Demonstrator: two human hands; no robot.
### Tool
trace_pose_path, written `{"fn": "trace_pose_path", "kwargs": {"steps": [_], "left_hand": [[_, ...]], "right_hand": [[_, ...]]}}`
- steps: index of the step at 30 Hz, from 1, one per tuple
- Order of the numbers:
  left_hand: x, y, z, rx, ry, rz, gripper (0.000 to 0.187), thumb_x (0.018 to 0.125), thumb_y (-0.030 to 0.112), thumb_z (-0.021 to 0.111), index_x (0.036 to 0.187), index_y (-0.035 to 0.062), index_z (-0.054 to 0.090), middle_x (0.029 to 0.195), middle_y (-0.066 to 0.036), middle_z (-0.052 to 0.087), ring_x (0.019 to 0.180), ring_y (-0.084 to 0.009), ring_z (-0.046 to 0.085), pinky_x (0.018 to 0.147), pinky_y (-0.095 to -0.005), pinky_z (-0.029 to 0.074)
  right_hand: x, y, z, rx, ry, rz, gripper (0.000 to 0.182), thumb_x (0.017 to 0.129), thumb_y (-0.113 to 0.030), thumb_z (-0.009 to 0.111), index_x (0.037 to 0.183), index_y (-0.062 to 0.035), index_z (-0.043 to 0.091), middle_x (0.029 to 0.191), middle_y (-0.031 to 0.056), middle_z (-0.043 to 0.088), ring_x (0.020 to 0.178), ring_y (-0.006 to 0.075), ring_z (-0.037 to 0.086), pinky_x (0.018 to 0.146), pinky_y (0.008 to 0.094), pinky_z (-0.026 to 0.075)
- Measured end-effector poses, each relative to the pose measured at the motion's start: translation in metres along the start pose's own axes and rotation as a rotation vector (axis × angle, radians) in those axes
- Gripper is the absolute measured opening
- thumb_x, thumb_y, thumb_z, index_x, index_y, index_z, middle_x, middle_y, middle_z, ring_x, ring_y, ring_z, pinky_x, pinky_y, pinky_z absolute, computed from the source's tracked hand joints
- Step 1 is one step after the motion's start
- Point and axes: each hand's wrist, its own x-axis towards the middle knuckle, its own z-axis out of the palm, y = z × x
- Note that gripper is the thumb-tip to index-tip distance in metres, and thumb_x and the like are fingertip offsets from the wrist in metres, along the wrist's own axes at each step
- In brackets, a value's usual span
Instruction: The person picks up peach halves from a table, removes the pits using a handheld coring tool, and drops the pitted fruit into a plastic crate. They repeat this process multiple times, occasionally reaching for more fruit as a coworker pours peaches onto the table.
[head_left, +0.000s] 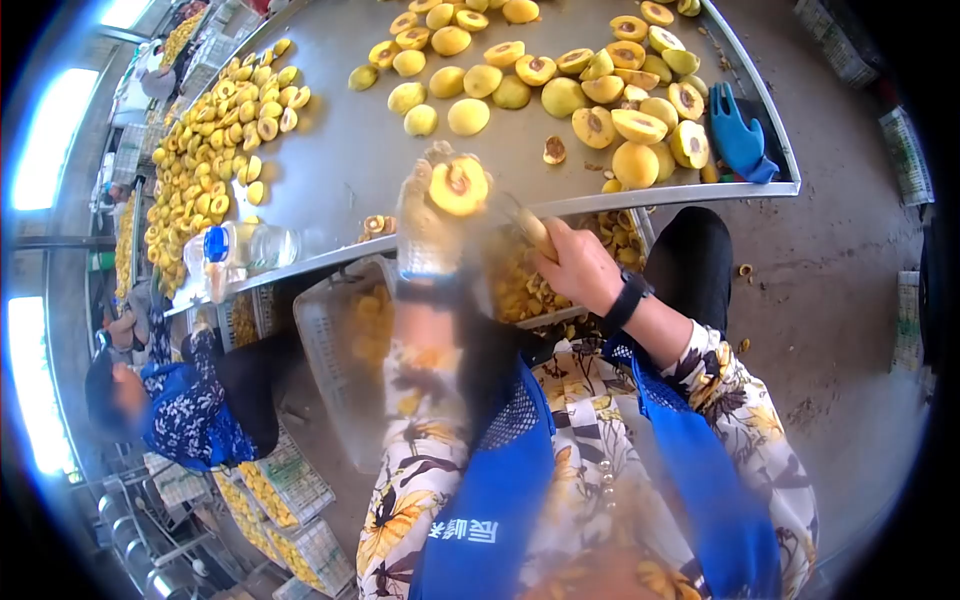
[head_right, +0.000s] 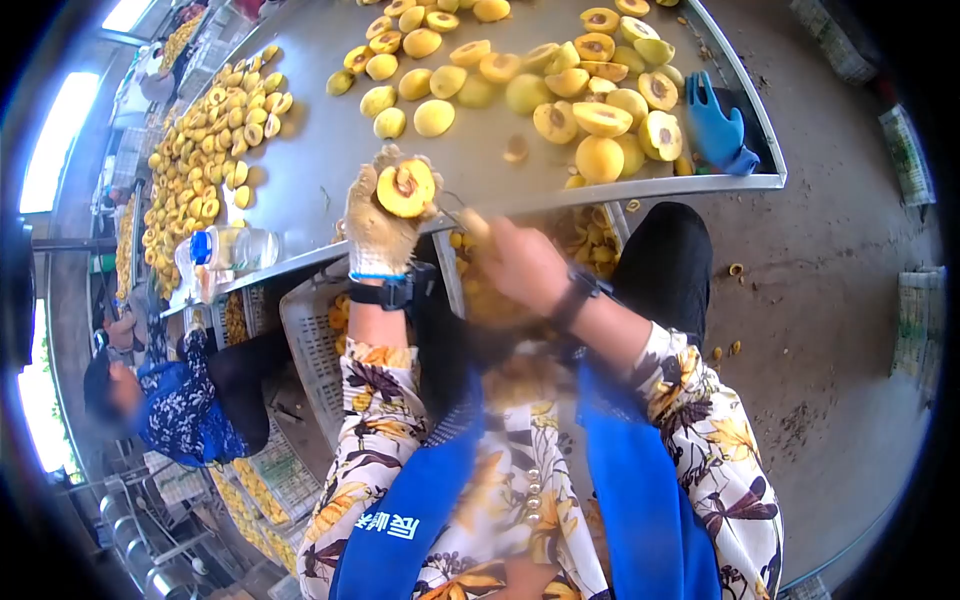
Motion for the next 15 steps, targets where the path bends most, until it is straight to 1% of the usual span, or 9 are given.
{"fn": "trace_pose_path", "kwargs": {"steps": [1,2,4,8,11,13,14,15], "left_hand": [[-0.007,-0.007,0.001,-0.031,0.057,-0.038,0.044,0.088,0.044,0.049,0.113,0.0090,0.051,0.099,-0.016,0.059,0.085,-0.0288,0.059,0.057,-0.0354,0.052],[-0.013,-0.014,0.001,-0.022,0.039,-0.027,0.045,0.088,0.047,0.047,0.111,0.0089,0.052,0.097,-0.015,0.060,0.083,-0.0266,0.059,0.057,-0.0334,0.051],[-0.020,-0.029,0.003,-0.004,-0.002,-0.012,0.049,0.089,0.054,0.043,0.107,0.0088,0.054,0.091,-0.012,0.060,0.080,-0.0222,0.058,0.058,-0.0294,0.049],[-0.022,-0.052,0.009,0.099,0.067,0.151,0.046,0.093,0.044,0.042,0.096,0.0001,0.056,0.087,-0.011,0.059,0.078,-0.0196,0.057,0.069,-0.0267,0.047],[-0.024,-0.059,0.010,0.247,0.129,0.232,0.043,0.095,0.040,0.042,0.096,-0.0014,0.055,0.086,-0.011,0.059,0.078,-0.0200,0.056,0.072,-0.0282,0.047],[-0.017,-0.067,-0.003,0.813,0.154,0.546,0.043,0.095,0.040,0.042,0.096,-0.0014,0.054,0.086,-0.011,0.059,0.077,-0.0200,0.056,0.071,-0.0283,0.047],[-0.017,-0.070,-0.008,0.811,0.163,0.528,0.044,0.095,0.040,0.042,0.095,-0.0016,0.054,0.085,-0.012,0.059,0.076,-0.0201,0.056,0.070,-0.0283,0.047],[-0.022,-0.065,0.003,0.808,0.171,0.510,0.044,0.095,0.041,0.042,0.095,-0.0018,0.055,0.084,-0.012,0.059,0.075,-0.0202,0.056,0.069,-0.0282,0.048]], "right_hand": [[0.003,-0.005,0.001,-0.023,-0.005,0.004,0.024,0.078,-0.017,0.062,0.083,0.0008,0.048,0.066,0.0258,0.055,0.067,0.0441,0.055,0.056,0.0470,0.043],[0.003,-0.009,0.001,-0.054,-0.038,-0.003,0.023,0.079,-0.016,0.060,0.084,0.0011,0.046,0.066,0.0258,0.055,0.068,0.0442,0.055,0.057,0.0479,0.042],[0.003,-0.007,0.007,-0.061,-0.023,-0.001,0.023,0.079,-0.016,0.059,0.085,0.0011,0.045,0.067,0.0256,0.055,0.068,0.0441,0.055,0.057,0.0479,0.042],[-0.006,-0.003,0.011,-0.041,0.002,0.008,0.022,0.080,-0.014,0.058,0.085,0.0005,0.042,0.065,0.0248,0.054,0.068,0.0444,0.054,0.057,0.0494,0.042],[-0.011,-0.004,0.011,-0.047,0.002,0.014,0.022,0.080,-0.013,0.058,0.084,0.0003,0.041,0.065,0.0249,0.054,0.068,0.0446,0.053,0.058,0.0502,0.041],[-0.015,-0.005,0.012,-0.049,-0.012,0.017,0.023,0.079,-0.013,0.058,0.083,0.0003,0.040,0.065,0.0252,0.054,0.068,0.0448,0.053,0.058,0.0507,0.041],[-0.017,-0.005,0.014,-0.051,-0.023,0.015,0.023,0.079,-0.013,0.058,0.083,0.0003,0.040,0.065,0.0254,0.054,0.068,0.0449,0.053,0.058,0.0509,0.041],[-0.019,-0.004,0.016,-0.053,-0.036,0.015,0.023,0.078,-0.012,0.058,0.083,0.0003,0.039,0.065,0.0255,0.054,0.068,0.0449,0.054,0.058,0.0510,0.041]]}}
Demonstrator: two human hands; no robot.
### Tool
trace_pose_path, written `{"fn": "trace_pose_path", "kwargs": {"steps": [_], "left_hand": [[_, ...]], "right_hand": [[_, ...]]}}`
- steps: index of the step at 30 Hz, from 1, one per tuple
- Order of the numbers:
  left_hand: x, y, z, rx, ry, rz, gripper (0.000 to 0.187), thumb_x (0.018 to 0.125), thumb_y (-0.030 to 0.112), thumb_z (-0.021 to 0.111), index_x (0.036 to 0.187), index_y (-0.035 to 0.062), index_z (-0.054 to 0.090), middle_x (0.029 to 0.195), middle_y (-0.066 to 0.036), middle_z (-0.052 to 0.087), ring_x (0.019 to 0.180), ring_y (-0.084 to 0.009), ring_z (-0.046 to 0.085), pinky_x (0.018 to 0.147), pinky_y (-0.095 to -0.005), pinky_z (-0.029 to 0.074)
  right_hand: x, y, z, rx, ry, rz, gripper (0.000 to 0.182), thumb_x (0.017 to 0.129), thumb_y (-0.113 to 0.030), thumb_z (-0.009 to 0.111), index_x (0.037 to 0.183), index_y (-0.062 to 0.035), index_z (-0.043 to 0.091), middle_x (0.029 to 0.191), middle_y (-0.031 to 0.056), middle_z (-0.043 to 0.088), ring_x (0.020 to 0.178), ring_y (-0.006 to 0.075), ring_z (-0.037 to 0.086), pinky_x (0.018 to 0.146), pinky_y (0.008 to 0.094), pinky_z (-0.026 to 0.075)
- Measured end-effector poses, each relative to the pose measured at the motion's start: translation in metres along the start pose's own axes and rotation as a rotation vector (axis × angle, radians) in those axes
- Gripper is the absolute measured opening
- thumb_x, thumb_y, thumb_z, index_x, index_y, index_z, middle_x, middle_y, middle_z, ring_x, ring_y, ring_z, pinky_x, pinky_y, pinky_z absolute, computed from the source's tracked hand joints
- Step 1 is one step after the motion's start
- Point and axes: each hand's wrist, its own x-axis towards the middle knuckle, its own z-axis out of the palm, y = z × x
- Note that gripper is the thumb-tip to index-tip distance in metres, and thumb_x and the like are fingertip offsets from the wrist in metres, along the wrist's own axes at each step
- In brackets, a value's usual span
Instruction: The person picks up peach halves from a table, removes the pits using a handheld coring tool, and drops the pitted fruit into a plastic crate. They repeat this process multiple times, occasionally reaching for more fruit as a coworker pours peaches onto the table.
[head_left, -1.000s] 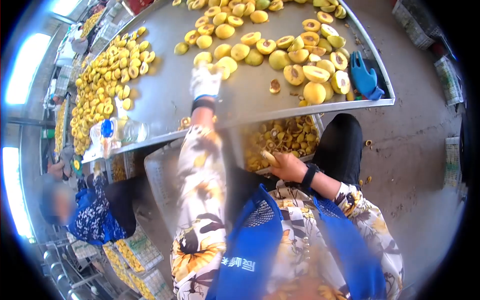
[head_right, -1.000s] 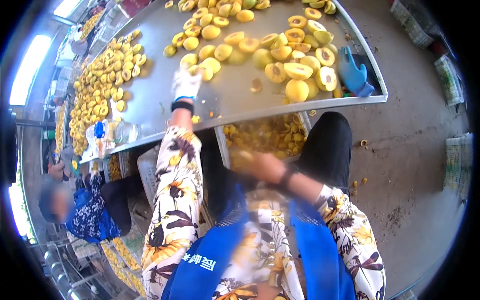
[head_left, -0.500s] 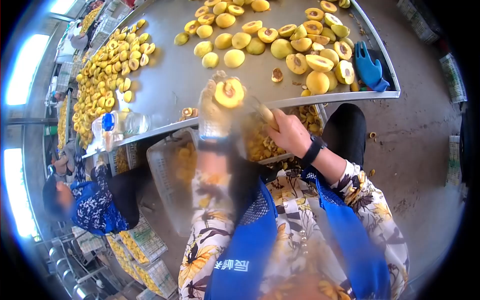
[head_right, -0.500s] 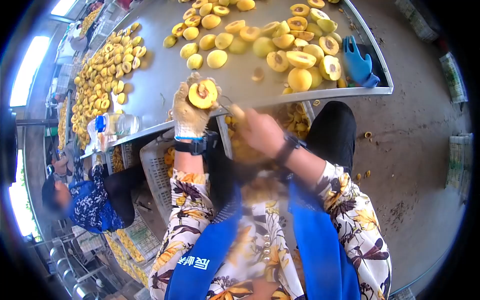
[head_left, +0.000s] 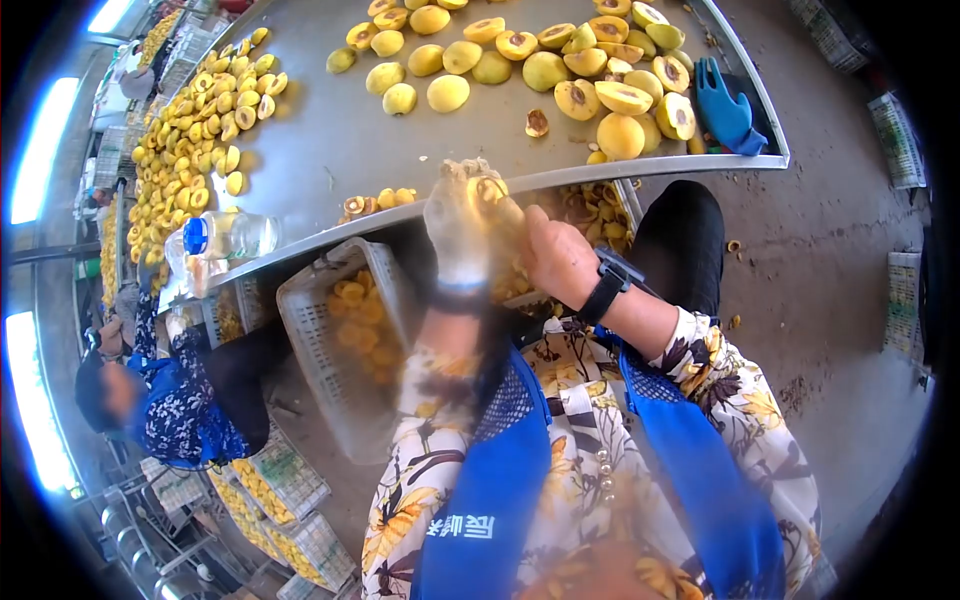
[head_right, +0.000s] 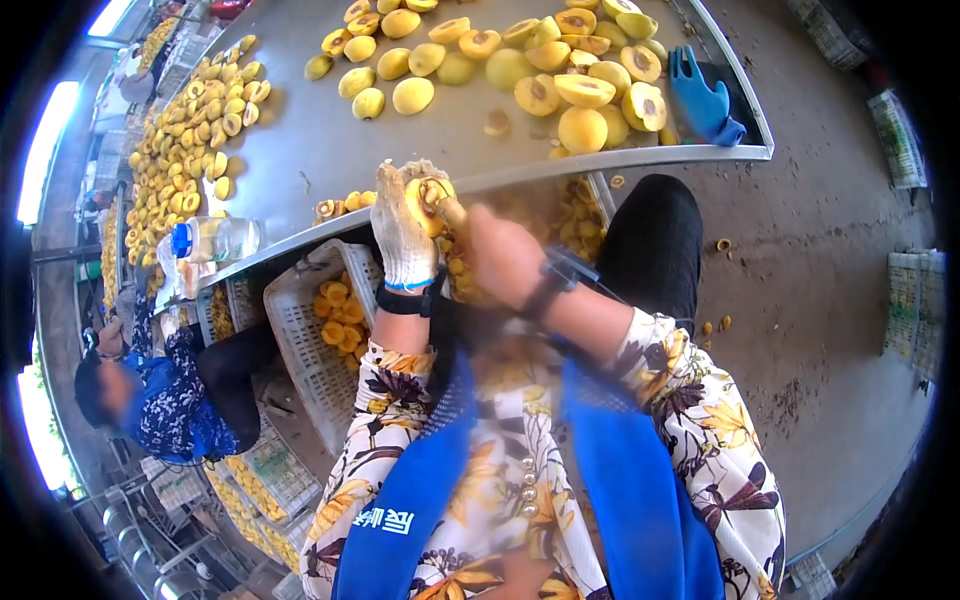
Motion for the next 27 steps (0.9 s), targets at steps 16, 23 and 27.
{"fn": "trace_pose_path", "kwargs": {"steps": [16,23,27], "left_hand": [[-0.003,-0.004,-0.018,-0.438,-0.154,-0.404,0.049,0.091,0.047,0.046,0.101,-0.0013,0.052,0.075,-0.012,0.060,0.059,-0.0212,0.059,0.055,-0.0288,0.050],[-0.020,-0.010,-0.004,-0.173,-0.005,-0.262,0.021,0.088,0.023,0.057,0.088,0.0018,0.057,0.073,-0.012,0.060,0.057,-0.0232,0.058,0.050,-0.0315,0.049],[-0.017,-0.009,0.001,-0.350,0.015,-0.358,0.023,0.088,0.024,0.056,0.087,0.0014,0.056,0.072,-0.013,0.060,0.057,-0.0231,0.058,0.049,-0.0312,0.049]], "right_hand": [[-0.006,0.012,0.023,0.230,-0.098,0.165,0.025,0.075,-0.013,0.060,0.090,0.0045,0.051,0.072,0.0227,0.060,0.067,0.0348,0.061,0.061,0.0400,0.048],[-0.011,-0.013,0.007,0.481,-0.322,0.410,0.016,0.079,-0.008,0.049,0.090,0.0031,0.052,0.062,0.0153,0.058,0.045,0.0226,0.056,0.040,0.0343,0.044],[-0.014,-0.007,0.007,0.620,-0.343,0.451,0.012,0.079,-0.005,0.045,0.087,0.0020,0.052,0.055,0.0087,0.054,0.037,0.0154,0.050,0.033,0.0294,0.039]]}}
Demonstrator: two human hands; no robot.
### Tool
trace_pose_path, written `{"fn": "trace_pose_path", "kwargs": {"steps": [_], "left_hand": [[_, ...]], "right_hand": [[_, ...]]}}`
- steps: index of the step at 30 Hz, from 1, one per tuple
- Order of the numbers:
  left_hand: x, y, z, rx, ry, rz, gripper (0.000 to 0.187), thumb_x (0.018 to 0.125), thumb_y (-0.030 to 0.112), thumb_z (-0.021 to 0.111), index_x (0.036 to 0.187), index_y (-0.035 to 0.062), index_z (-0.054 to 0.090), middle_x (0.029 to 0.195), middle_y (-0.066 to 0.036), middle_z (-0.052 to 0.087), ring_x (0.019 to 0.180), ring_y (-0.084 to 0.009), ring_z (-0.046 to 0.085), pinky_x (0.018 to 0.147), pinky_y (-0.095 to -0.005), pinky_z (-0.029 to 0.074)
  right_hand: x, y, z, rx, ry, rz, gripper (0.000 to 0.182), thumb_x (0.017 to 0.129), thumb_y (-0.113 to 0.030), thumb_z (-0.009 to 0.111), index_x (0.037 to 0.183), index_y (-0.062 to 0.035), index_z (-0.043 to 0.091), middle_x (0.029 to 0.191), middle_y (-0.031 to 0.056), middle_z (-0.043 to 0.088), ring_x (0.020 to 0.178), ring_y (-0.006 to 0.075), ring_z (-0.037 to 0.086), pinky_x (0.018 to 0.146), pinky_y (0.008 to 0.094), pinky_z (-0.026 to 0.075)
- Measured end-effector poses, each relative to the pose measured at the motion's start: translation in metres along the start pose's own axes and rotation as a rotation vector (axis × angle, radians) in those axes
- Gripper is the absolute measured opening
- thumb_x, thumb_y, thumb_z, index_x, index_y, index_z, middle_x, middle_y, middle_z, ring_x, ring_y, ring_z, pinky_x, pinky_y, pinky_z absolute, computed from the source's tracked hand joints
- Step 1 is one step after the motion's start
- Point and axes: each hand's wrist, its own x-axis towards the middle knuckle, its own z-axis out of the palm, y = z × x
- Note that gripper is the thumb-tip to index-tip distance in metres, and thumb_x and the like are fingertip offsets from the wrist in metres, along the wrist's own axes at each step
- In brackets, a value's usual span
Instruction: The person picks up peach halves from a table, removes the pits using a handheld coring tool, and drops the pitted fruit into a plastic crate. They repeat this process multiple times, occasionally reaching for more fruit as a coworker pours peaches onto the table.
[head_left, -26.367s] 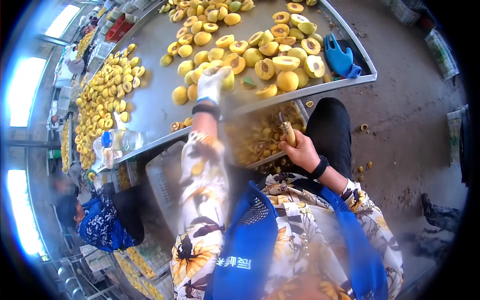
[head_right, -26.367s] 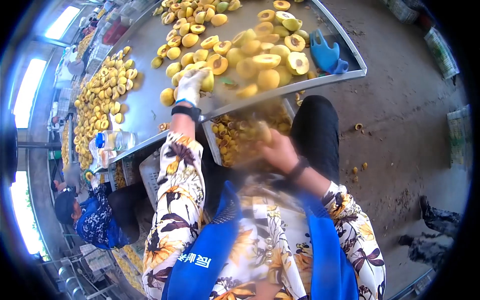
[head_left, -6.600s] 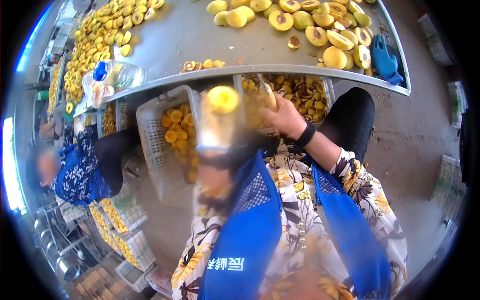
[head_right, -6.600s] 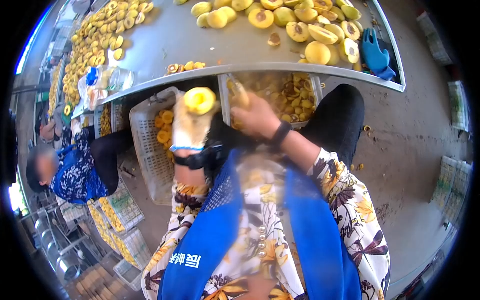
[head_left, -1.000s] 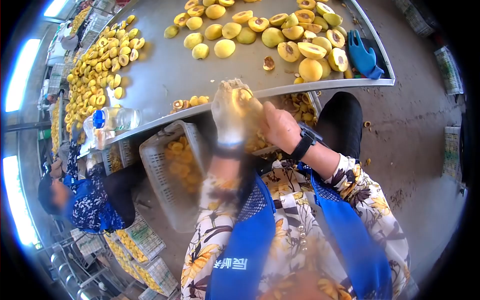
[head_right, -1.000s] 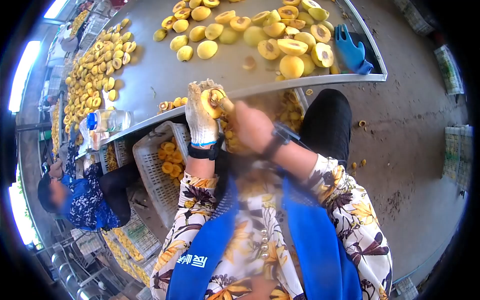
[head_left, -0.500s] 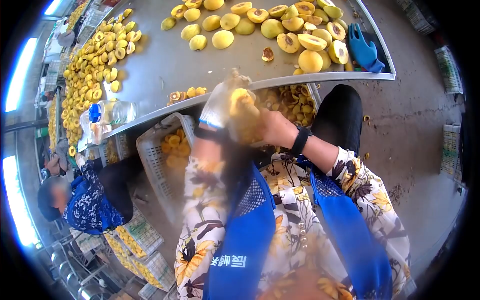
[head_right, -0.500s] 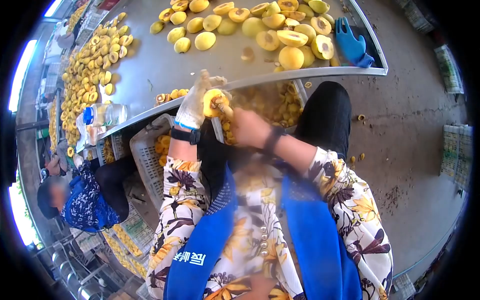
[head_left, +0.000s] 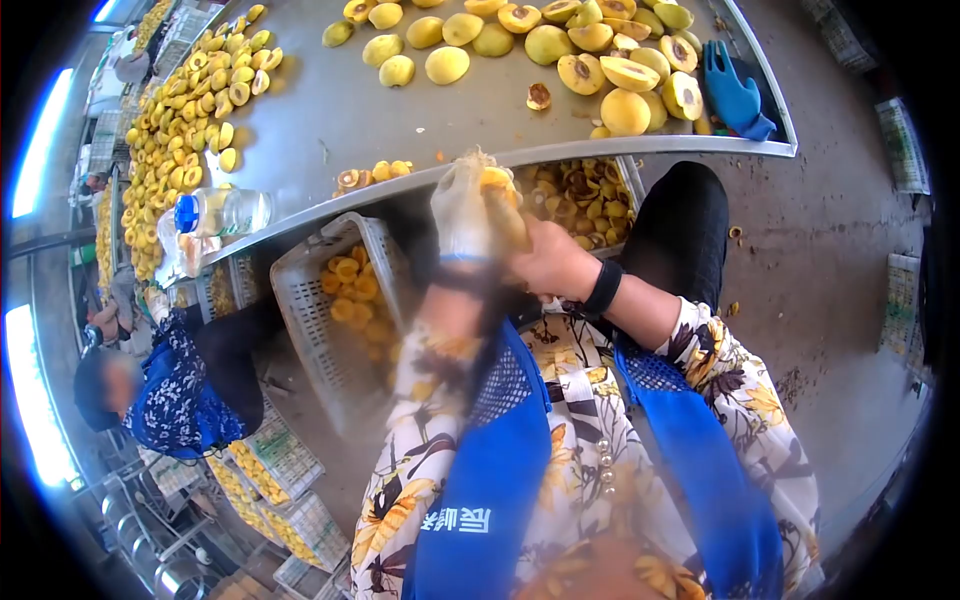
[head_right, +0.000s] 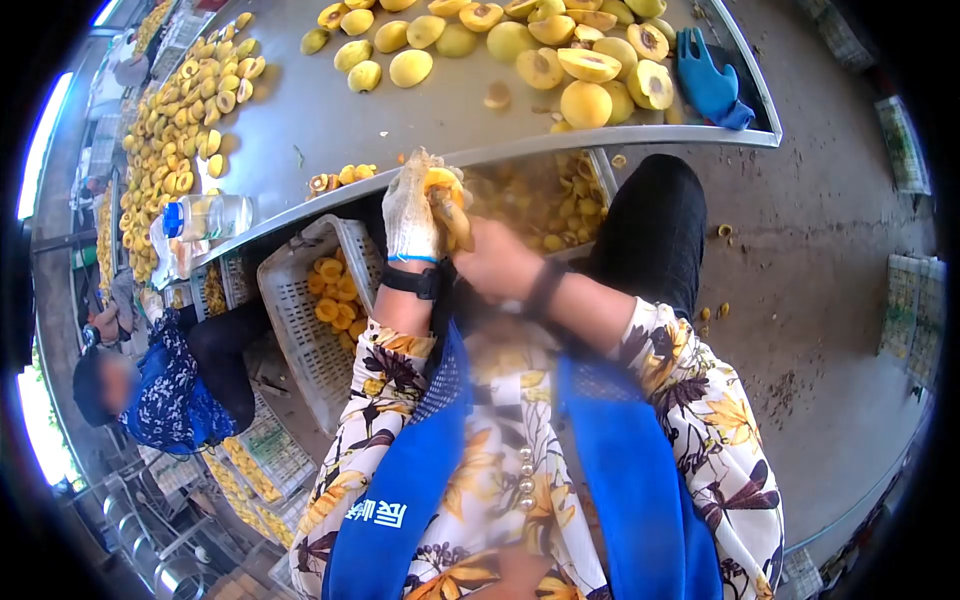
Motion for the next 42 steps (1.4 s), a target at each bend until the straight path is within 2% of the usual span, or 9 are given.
{"fn": "trace_pose_path", "kwargs": {"steps": [4,6,9,16,22,27,31,34,42], "left_hand": [[0.006,-0.020,-0.018,0.626,-0.266,0.436,0.027,0.090,0.029,0.051,0.083,0.0040,0.055,0.069,-0.010,0.057,0.056,-0.0207,0.055,0.047,-0.0293,0.044],[0.010,-0.027,-0.038,-0.029,-0.380,-0.176,0.028,0.090,0.032,0.047,0.076,0.0070,0.053,0.065,-0.007,0.052,0.056,-0.0198,0.051,0.047,-0.0293,0.041],[0.014,-0.025,-0.016,-0.147,-0.279,-0.343,0.033,0.090,0.036,0.043,0.073,0.0089,0.053,0.062,-0.005,0.051,0.052,-0.0178,0.049,0.043,-0.0273,0.037],[0.001,0.012,0.016,-0.374,-0.101,-0.526,0.035,0.083,0.051,0.056,0.078,0.0163,0.053,0.073,-0.004,0.058,0.051,-0.0217,0.053,0.037,-0.0326,0.042],[0.044,0.034,-0.136,-0.383,-0.212,-0.114,0.033,0.084,0.041,0.056,0.089,0.0090,0.061,0.085,-0.008,0.061,0.075,-0.0256,0.057,0.066,-0.0379,0.049],[0.060,0.031,-0.166,1.374,0.271,1.035,0.034,0.083,0.039,0.056,0.094,0.0071,0.062,0.091,-0.010,0.062,0.079,-0.0278,0.058,0.070,-0.0380,0.050],[0.045,0.046,-0.201,1.492,0.108,1.212,0.036,0.083,0.038,0.056,0.098,0.0057,0.063,0.096,-0.012,0.063,0.083,-0.0296,0.059,0.074,-0.0380,0.050],[0.055,0.059,-0.033,0.902,0.066,0.488,0.044,0.077,0.040,0.067,0.108,0.0082,0.062,0.111,-0.017,0.061,0.103,-0.0285,0.058,0.092,-0.0396,0.042],[0.106,0.025,0.141,1.708,-0.544,0.518,0.045,0.075,0.031,0.061,0.118,0.0184,0.055,0.117,-0.013,0.054,0.104,-0.0300,0.055,0.088,-0.0381,0.045]], "right_hand": [[0.014,0.030,-0.004,-0.323,-0.145,-0.359,0.013,0.078,-0.005,0.045,0.073,0.0014,0.056,0.052,0.0085,0.052,0.040,0.0188,0.053,0.035,0.0316,0.041],[0.032,0.062,-0.003,-1.039,-0.159,-0.938,0.020,0.075,-0.007,0.046,0.060,-0.0006,0.056,0.051,0.0097,0.053,0.042,0.0212,0.054,0.036,0.0332,0.042],[-0.004,0.011,-0.006,0.080,-0.089,0.121,0.009,0.079,-0.013,0.050,0.076,-0.0061,0.055,0.050,0.0036,0.051,0.040,0.0137,0.050,0.035,0.0287,0.039],[-0.002,0.030,-0.025,0.689,-0.553,-0.057,0.012,0.086,-0.014,0.057,0.087,-0.0094,0.046,0.057,-0.0035,0.039,0.037,0.0055,0.033,0.032,0.0206,0.028],[-0.006,0.042,-0.035,-0.114,-0.226,-0.208,0.018,0.073,-0.017,0.062,0.083,-0.0026,0.056,0.063,0.0074,0.056,0.052,0.0188,0.055,0.046,0.0316,0.044],[0.009,0.066,-0.042,-0.500,0.080,-0.340,0.026,0.070,-0.020,0.060,0.081,0.0028,0.060,0.074,0.0186,0.062,0.070,0.0316,0.062,0.061,0.0394,0.050],[0.011,0.072,-0.055,-0.663,0.258,-0.549,0.025,0.067,-0.021,0.061,0.080,0.0001,0.060,0.072,0.0175,0.060,0.065,0.0339,0.060,0.058,0.0396,0.051],[0.003,0.067,-0.066,-0.675,0.211,-0.329,0.019,0.073,-0.015,0.058,0.085,-0.0011,0.060,0.077,0.0194,0.062,0.069,0.0343,0.062,0.062,0.0425,0.049],[-0.048,0.062,-0.084,-0.564,0.340,-0.280,0.027,0.081,-0.028,0.061,0.089,-0.0019,0.058,0.068,0.0145,0.061,0.059,0.0286,0.060,0.054,0.0388,0.048]]}}
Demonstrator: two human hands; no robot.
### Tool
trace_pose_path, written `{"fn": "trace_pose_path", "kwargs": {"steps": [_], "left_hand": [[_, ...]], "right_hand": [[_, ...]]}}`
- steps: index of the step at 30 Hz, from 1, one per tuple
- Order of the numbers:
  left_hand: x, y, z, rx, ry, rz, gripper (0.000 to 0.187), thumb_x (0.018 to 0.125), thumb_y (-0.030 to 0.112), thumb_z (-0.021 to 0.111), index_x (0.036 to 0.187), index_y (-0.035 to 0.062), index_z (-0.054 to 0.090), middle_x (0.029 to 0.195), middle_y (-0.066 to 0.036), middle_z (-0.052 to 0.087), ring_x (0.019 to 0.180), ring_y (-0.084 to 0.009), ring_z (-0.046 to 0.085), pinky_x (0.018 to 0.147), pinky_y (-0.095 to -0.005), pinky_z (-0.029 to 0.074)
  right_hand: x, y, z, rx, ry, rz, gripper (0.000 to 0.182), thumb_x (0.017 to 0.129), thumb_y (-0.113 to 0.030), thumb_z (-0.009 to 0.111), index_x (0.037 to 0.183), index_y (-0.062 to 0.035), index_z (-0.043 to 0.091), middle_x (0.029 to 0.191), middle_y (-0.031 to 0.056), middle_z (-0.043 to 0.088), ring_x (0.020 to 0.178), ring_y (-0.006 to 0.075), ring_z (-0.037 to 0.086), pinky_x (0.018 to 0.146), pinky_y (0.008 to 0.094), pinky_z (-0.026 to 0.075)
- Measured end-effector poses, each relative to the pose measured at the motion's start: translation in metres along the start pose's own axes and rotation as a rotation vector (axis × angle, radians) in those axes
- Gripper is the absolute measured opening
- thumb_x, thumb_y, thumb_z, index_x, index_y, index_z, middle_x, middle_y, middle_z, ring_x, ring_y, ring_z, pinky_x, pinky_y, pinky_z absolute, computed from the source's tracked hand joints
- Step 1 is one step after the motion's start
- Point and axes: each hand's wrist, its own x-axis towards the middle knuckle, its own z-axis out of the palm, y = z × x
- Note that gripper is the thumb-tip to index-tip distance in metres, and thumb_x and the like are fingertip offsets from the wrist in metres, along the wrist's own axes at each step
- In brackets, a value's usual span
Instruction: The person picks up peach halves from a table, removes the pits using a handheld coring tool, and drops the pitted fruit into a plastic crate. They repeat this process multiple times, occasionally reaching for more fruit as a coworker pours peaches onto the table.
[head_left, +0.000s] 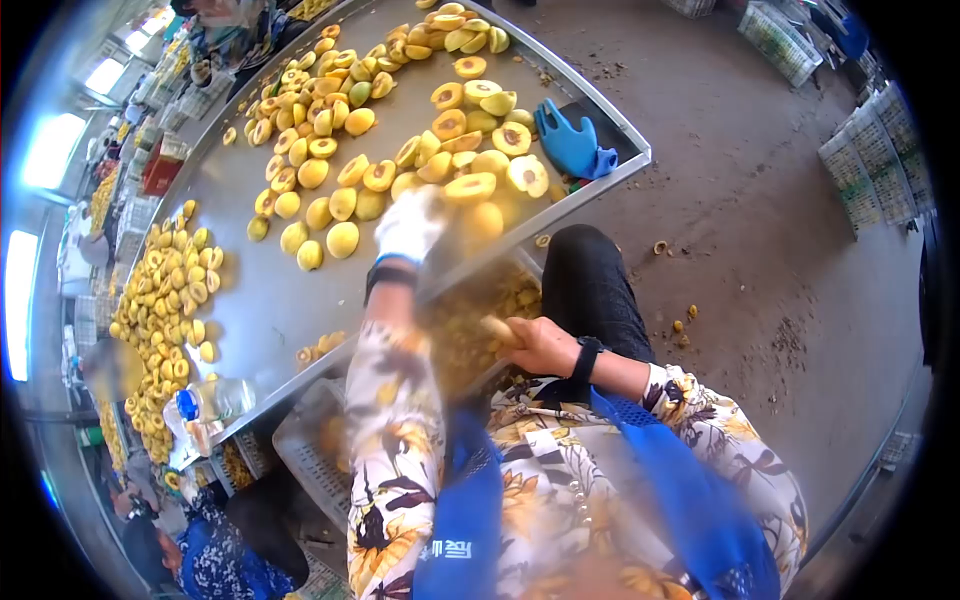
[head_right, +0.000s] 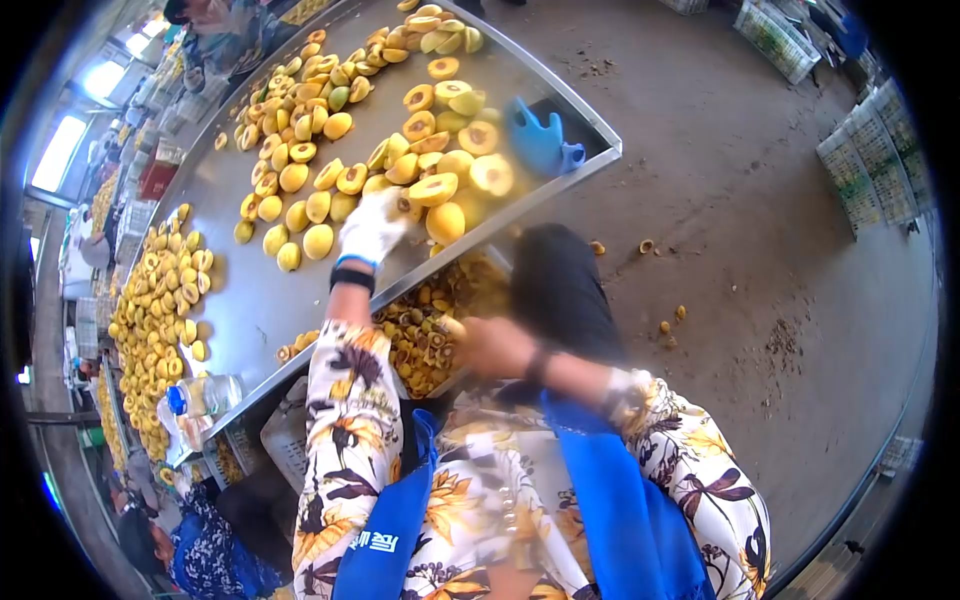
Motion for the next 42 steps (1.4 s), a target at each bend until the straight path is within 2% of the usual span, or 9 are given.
{"fn": "trace_pose_path", "kwargs": {"steps": [7,11,14,16,18,22,25,29,42], "left_hand": [[0.015,0.008,0.033,-0.234,0.116,-0.101,0.042,0.066,0.017,0.065,0.109,0.0148,0.063,0.113,-0.013,0.056,0.101,-0.0318,0.056,0.088,-0.0372,0.046],[-0.045,0.014,-0.003,-0.518,0.217,0.039,0.038,0.062,0.006,0.064,0.100,0.0067,0.067,0.116,-0.015,0.056,0.106,-0.0285,0.056,0.092,-0.0317,0.044],[-0.092,0.026,-0.009,-0.784,0.276,0.123,0.043,0.063,-0.009,0.054,0.103,0.0043,0.065,0.120,-0.019,0.053,0.109,-0.0296,0.055,0.093,-0.0307,0.044],[-0.117,0.030,-0.018,-0.702,0.276,0.201,0.045,0.065,-0.013,0.049,0.107,-0.0008,0.062,0.127,-0.018,0.048,0.115,-0.0258,0.051,0.094,-0.0301,0.043],[-0.141,0.035,-0.023,-1.325,0.236,0.046,0.052,0.071,-0.006,0.052,0.123,0.0005,0.049,0.131,-0.014,0.044,0.120,-0.0252,0.045,0.098,-0.0339,0.040],[-0.157,0.032,0.004,-2.247,0.228,-0.353,0.042,0.094,0.038,0.044,0.119,0.0040,0.048,0.107,-0.009,0.055,0.093,-0.0191,0.056,0.080,-0.0272,0.048],[-0.163,0.018,0.021,-2.441,0.179,-0.524,0.040,0.090,0.035,0.053,0.115,0.0035,0.050,0.105,-0.010,0.055,0.093,-0.0235,0.056,0.077,-0.0324,0.048],[-0.168,-0.011,0.066,-1.039,0.528,-0.206,0.041,0.085,0.030,0.057,0.115,0.0019,0.049,0.106,-0.012,0.055,0.094,-0.0260,0.056,0.078,-0.0345,0.049],[-0.170,0.005,0.045,-1.015,0.706,-0.150,0.039,0.080,0.015,0.061,0.115,-0.0004,0.050,0.114,-0.017,0.054,0.101,-0.0296,0.055,0.085,-0.0356,0.047]], "right_hand": [[-0.003,-0.023,-0.027,0.090,0.029,0.227,0.025,0.082,-0.026,0.061,0.097,-0.0068,0.058,0.079,0.0116,0.064,0.066,0.0249,0.063,0.060,0.0357,0.052],[0.030,-0.009,-0.024,0.395,0.503,-0.049,0.032,0.083,-0.023,0.062,0.103,-0.0006,0.052,0.068,0.0090,0.061,0.049,0.0159,0.057,0.046,0.0286,0.046],[0.052,-0.033,-0.037,0.964,0.260,0.128,0.028,0.092,-0.025,0.053,0.110,-0.0035,0.049,0.067,0.0018,0.056,0.038,0.0057,0.041,0.034,0.0190,0.032],[0.057,-0.044,-0.031,1.023,0.203,0.003,0.030,0.090,-0.025,0.056,0.110,-0.0039,0.051,0.077,0.0021,0.057,0.053,0.0072,0.048,0.046,0.0208,0.039],[0.063,-0.048,-0.024,0.964,0.207,-0.064,0.030,0.088,-0.024,0.059,0.110,-0.0044,0.051,0.084,-0.0002,0.056,0.060,0.0067,0.052,0.051,0.0216,0.043],[0.061,-0.058,0.002,0.712,0.206,-0.111,0.033,0.085,-0.022,0.061,0.109,-0.0021,0.050,0.080,0.0109,0.061,0.064,0.0219,0.059,0.056,0.0326,0.046],[0.054,-0.070,0.012,0.157,0.326,-0.111,0.033,0.083,-0.020,0.061,0.106,-0.0007,0.048,0.077,0.0208,0.061,0.069,0.0366,0.059,0.059,0.0418,0.046],[0.046,-0.059,0.018,0.025,0.269,-0.115,0.028,0.082,-0.018,0.059,0.098,-0.0008,0.044,0.074,0.0258,0.058,0.071,0.0437,0.056,0.060,0.0475,0.045],[0.027,-0.060,0.044,-0.019,0.244,-0.147,0.023,0.082,-0.009,0.055,0.091,0.0017,0.036,0.060,0.0242,0.053,0.060,0.0439,0.052,0.052,0.0503,0.040]]}}
